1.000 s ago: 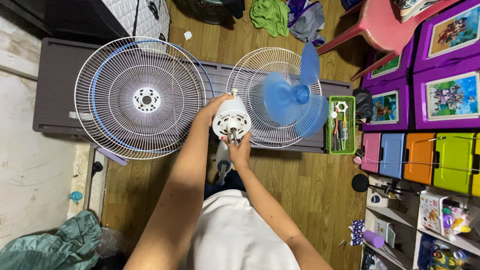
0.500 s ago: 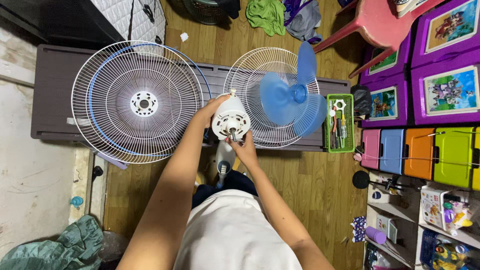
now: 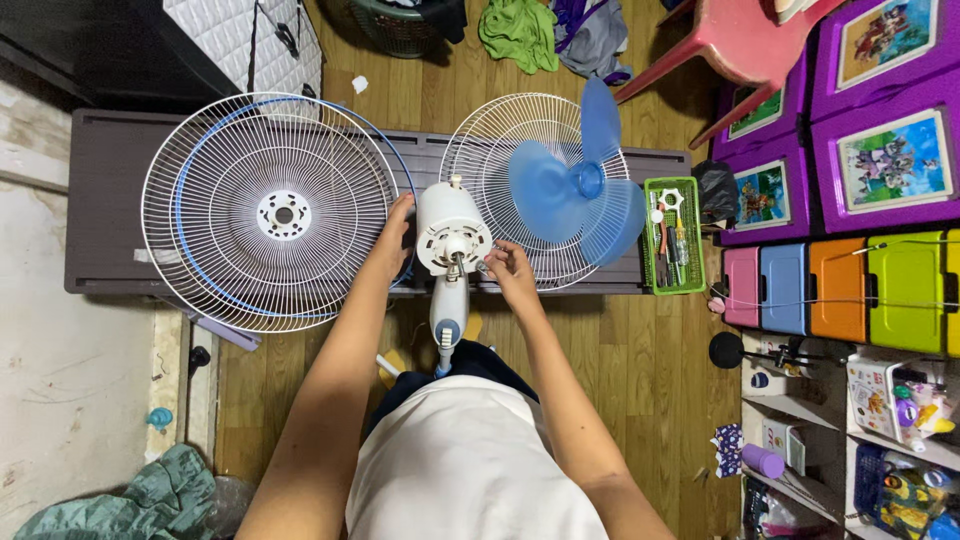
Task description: The person uses a screwdriver to tighten screws on the motor housing of a disassembled electric fan. They repeatedly adjust the fan head and reposition the screwdriver while working on the central hub area.
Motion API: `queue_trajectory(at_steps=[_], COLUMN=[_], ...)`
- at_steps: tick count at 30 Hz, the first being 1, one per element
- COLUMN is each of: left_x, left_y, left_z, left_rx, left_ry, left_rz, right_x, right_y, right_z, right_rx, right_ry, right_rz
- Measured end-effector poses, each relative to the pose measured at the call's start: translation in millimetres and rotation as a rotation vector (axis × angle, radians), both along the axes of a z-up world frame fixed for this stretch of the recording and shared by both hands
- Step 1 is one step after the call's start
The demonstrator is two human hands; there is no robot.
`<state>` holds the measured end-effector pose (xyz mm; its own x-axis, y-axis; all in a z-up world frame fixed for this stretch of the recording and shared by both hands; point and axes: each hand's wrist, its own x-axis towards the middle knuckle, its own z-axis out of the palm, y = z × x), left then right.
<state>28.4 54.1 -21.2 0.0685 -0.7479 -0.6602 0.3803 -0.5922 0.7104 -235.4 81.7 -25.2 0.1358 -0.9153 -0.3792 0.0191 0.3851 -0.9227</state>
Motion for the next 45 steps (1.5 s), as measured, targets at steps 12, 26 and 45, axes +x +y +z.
queue_trajectory(at_steps=[12, 26, 45], left_x=[14.8, -57.9, -251.5], left_y=[40.7, 114.2, 81.1], left_z=[8.1, 193.2, 148.9], left_rx=[-0.463, -0.872, -0.894], left_ry=[-0.302, -0.807, -0.469], left_rz=[0.105, -0.288, -0.675], right_x=[-33.4, -38.1, -156.0], right_y=[32.7, 130.9, 143.3], right_z=[46.1, 35.1, 23.2], right_rx=[0.024, 0.033, -0.001], right_ry=[0.0, -0.09, -0.146], right_rz=[-0.145, -0.289, -0.665])
